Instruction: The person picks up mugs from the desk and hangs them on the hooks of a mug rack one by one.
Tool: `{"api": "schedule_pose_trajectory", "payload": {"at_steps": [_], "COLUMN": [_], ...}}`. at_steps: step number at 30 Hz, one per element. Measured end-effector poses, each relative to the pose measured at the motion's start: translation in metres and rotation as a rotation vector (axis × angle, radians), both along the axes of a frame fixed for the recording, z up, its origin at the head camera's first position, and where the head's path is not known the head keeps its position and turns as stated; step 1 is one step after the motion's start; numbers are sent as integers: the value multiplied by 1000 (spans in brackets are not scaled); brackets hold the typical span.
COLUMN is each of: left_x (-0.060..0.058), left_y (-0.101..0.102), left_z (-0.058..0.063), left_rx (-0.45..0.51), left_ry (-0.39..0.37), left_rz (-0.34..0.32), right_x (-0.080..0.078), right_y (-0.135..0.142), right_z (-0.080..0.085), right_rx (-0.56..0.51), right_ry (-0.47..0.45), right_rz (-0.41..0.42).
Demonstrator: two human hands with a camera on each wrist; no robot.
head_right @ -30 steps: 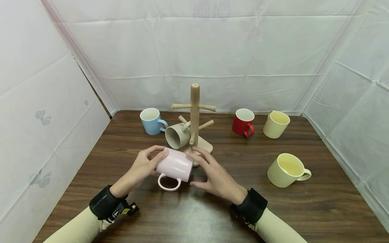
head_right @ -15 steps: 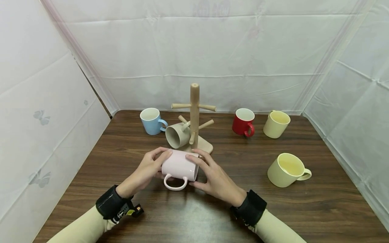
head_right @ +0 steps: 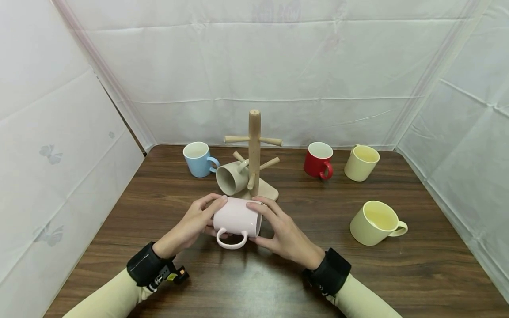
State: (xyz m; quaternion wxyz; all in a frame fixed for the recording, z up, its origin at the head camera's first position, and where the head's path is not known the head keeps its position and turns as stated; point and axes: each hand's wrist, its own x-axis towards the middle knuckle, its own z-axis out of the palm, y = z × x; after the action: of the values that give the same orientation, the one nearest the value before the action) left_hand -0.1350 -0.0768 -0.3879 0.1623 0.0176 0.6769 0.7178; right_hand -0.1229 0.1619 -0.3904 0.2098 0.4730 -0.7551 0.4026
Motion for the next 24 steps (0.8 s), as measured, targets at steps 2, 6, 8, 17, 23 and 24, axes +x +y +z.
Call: {"api": "schedule_pose_trajectory", "payload": {"at_steps": [2,6,8,17,23,24], "left_x": [-1,-2,-1,-3,-5,-5], "left_y": [-1,-2,-4,-8,-10,-11], "left_z": [-1,-3,-4,-10,-13,-13], "left_rx": [4,12,20,125,167,170], "left_ry": [-7,-20,-19,38,65,66], "left_rz": [-9,-42,-65,-175,-223,-232], "right_x": [3,4,3,-1,-3,-3], "right_y": [0,1,2,6,9,9], "right_z": [4,5,5,5,5,5], "right_rx": [-11,-19,-29,-103,-96,-92], "right_ry": [-31,-78,-102,-214,-289,-301], "right_rz": [11,15,19,37,14,6]}}
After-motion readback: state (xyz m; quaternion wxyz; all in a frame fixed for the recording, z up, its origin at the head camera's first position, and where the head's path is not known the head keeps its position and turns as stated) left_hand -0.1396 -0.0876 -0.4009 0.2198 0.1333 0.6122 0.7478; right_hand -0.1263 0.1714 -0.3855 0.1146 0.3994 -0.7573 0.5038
